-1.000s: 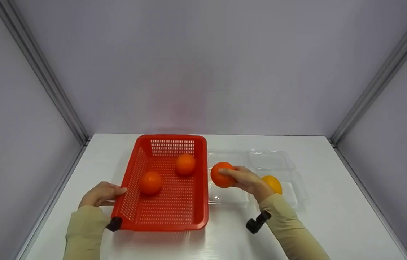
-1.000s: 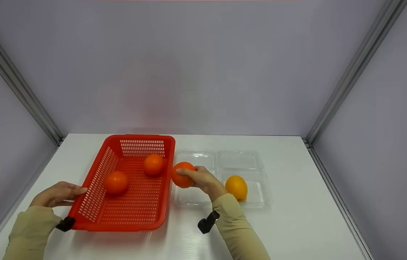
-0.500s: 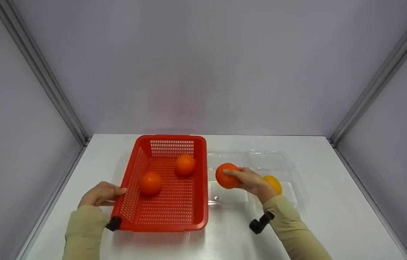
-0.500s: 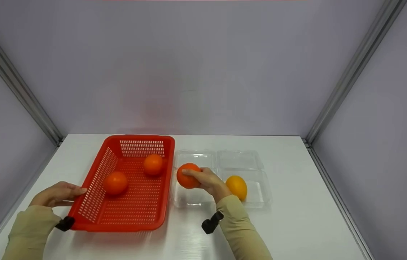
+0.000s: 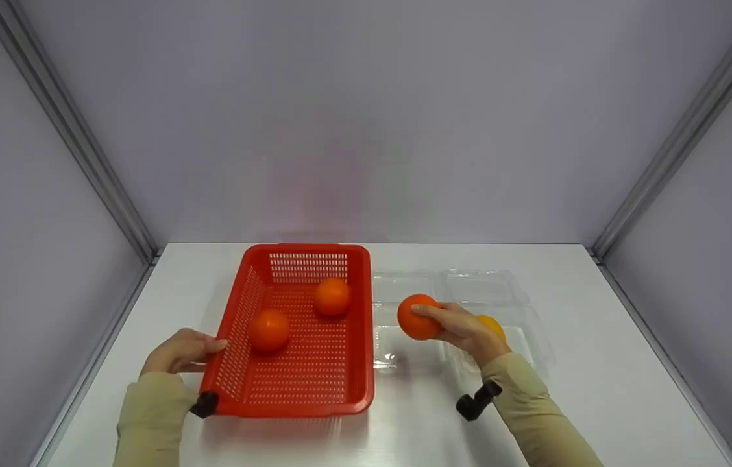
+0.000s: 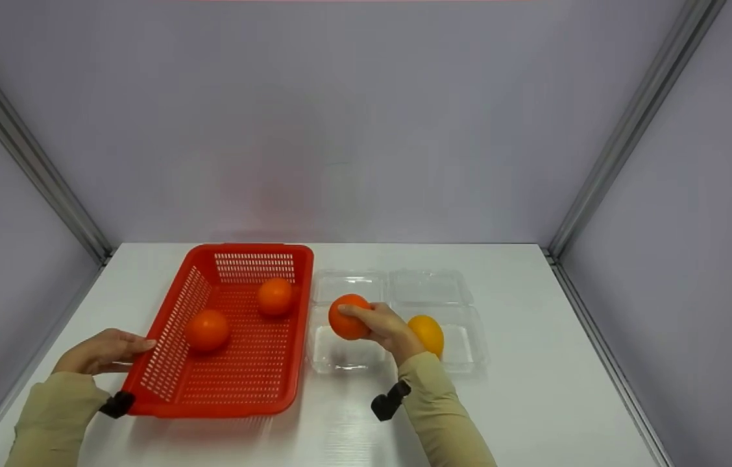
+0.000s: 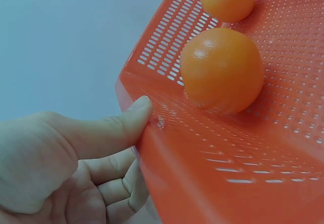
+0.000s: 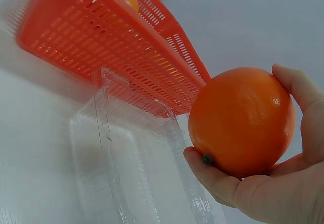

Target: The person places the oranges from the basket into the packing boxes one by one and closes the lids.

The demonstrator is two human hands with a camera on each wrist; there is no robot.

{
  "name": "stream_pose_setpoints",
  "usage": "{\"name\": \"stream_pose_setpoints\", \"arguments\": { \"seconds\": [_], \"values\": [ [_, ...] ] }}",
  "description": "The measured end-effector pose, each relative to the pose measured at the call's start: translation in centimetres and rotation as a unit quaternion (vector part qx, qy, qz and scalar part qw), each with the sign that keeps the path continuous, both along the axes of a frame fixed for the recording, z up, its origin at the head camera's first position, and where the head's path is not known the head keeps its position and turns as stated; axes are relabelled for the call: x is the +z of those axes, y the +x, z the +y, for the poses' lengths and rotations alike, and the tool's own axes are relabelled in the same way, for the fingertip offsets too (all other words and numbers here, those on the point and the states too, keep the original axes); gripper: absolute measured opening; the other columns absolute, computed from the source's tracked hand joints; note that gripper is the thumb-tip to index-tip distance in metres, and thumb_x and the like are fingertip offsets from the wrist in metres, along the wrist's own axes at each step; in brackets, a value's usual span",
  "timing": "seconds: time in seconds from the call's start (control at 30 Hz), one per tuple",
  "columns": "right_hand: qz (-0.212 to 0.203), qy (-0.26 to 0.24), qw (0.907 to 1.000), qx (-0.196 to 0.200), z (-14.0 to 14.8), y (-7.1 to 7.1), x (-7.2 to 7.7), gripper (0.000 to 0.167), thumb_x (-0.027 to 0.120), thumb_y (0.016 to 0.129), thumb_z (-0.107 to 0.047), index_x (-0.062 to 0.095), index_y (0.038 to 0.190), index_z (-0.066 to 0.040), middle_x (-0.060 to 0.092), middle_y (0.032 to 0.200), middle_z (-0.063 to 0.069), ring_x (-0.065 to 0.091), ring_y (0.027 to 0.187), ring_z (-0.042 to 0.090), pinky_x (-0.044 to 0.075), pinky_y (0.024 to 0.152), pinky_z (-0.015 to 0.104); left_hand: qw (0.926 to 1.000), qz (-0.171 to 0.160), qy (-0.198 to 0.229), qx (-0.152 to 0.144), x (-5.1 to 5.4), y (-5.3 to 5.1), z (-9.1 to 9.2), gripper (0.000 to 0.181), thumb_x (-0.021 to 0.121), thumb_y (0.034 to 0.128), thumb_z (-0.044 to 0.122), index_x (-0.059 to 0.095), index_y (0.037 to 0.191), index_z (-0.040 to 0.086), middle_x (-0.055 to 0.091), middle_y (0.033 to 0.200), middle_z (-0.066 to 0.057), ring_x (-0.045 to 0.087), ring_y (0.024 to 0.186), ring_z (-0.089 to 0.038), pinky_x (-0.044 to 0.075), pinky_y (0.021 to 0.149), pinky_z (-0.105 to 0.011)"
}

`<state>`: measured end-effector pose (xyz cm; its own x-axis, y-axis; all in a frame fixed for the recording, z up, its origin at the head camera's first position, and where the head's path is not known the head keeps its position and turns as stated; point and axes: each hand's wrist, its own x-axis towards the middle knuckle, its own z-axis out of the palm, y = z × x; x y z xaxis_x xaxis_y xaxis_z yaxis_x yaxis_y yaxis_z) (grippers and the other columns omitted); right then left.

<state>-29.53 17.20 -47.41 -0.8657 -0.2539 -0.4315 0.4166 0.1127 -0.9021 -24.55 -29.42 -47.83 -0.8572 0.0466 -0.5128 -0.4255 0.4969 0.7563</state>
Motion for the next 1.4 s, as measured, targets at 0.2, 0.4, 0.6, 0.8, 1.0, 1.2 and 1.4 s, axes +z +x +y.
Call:
{"name": "stream_pose_setpoints", "arguments": {
  "seconds": [0.2, 0.4, 0.6, 0.8, 1.0, 1.2, 1.4],
  "values": [
    [-0.019, 0.009, 0.9993, -0.031, 0.5, 0.0, 0.0, 0.063, 0.069, 0.086, -0.03, 0.046, 0.131, 0.007, 0.054, 0.121, 0.012, 0.058, 0.102, 0.022, 0.055, 0.089, 0.026, 0.9999, -0.001, -0.004, 0.009, -0.1, 0.1, 0.0, 0.041, 0.063, 0.0917, 0.027, 0.063, 0.114, -0.007, 0.071, 0.109, -0.014, 0.067, 0.096, -0.02, 0.05, 0.098, -0.05],
    [-0.033, 0.024, 0.9966, -0.072, 1.1, 0.4, 0.1, 0.07, 0.075, 0.082, -0.033, 0.043, 0.133, 0.004, 0.048, 0.129, 0.013, 0.058, 0.108, 0.024, 0.053, 0.097, 0.03, 1.0, 0.001, -0.004, -0.001, 0.0, 0.2, -0.1, 0.044, 0.062, 0.0915, 0.028, 0.061, 0.115, -0.009, 0.07, 0.11, -0.015, 0.067, 0.096, -0.019, 0.05, 0.099, -0.05],
    [-0.031, 0.021, 0.9974, -0.061, 1.5, 0.4, 0.1, 0.074, 0.074, 0.083, -0.035, 0.04, 0.134, 0.006, 0.049, 0.128, 0.014, 0.058, 0.106, 0.023, 0.053, 0.097, 0.03, 1.0, 0.006, -0.005, -0.006, 0.0, 0.2, 0.0, 0.044, 0.06, 0.0929, 0.024, 0.059, 0.119, -0.012, 0.068, 0.114, -0.019, 0.067, 0.098, -0.021, 0.052, 0.098, -0.049],
    [-0.019, 0.022, 0.9988, -0.039, 2.3, 0.1, 0.2, 0.064, 0.069, 0.087, -0.034, 0.045, 0.131, 0.006, 0.056, 0.118, 0.009, 0.059, 0.101, 0.02, 0.055, 0.088, 0.024, 1.0, 0.004, -0.002, -0.001, -0.1, 0.0, 0.1, 0.046, 0.062, 0.092, 0.025, 0.059, 0.119, -0.012, 0.068, 0.113, -0.017, 0.067, 0.098, -0.021, 0.051, 0.099, -0.05],
    [-0.008, 0.009, 0.9997, -0.021, 2.9, -0.1, -0.1, 0.057, 0.064, 0.09, -0.03, 0.045, 0.13, 0.006, 0.058, 0.111, 0.005, 0.059, 0.098, 0.019, 0.055, 0.085, 0.022, 1.0, -0.001, 0.002, 0.0, -0.1, 0.2, 0.0, 0.042, 0.06, 0.0934, 0.027, 0.061, 0.116, -0.009, 0.07, 0.109, -0.013, 0.066, 0.097, -0.018, 0.05, 0.1, -0.049],
    [-0.013, 0.023, 0.9992, -0.03, 3.4, -0.2, -0.2, 0.059, 0.064, 0.09, -0.033, 0.046, 0.131, 0.006, 0.058, 0.114, 0.007, 0.058, 0.101, 0.019, 0.055, 0.086, 0.024, 1.0, -0.002, 0.004, 0.003, 0.0, 0.2, 0.0, 0.044, 0.061, 0.0931, 0.028, 0.061, 0.116, -0.009, 0.071, 0.11, -0.015, 0.067, 0.095, -0.017, 0.05, 0.099, -0.05],
    [-0.021, 0.027, 0.9989, -0.032, 3.8, -0.2, 0.0, 0.063, 0.064, 0.09, -0.035, 0.044, 0.133, 0.007, 0.056, 0.117, 0.009, 0.056, 0.103, 0.02, 0.054, 0.085, 0.023, 0.9999, -0.006, 0.004, 0.012, 0.0, 0.2, 0.0, 0.046, 0.063, 0.0917, 0.03, 0.06, 0.117, -0.009, 0.071, 0.11, -0.014, 0.067, 0.095, -0.018, 0.049, 0.099, -0.051]
  ]
}}
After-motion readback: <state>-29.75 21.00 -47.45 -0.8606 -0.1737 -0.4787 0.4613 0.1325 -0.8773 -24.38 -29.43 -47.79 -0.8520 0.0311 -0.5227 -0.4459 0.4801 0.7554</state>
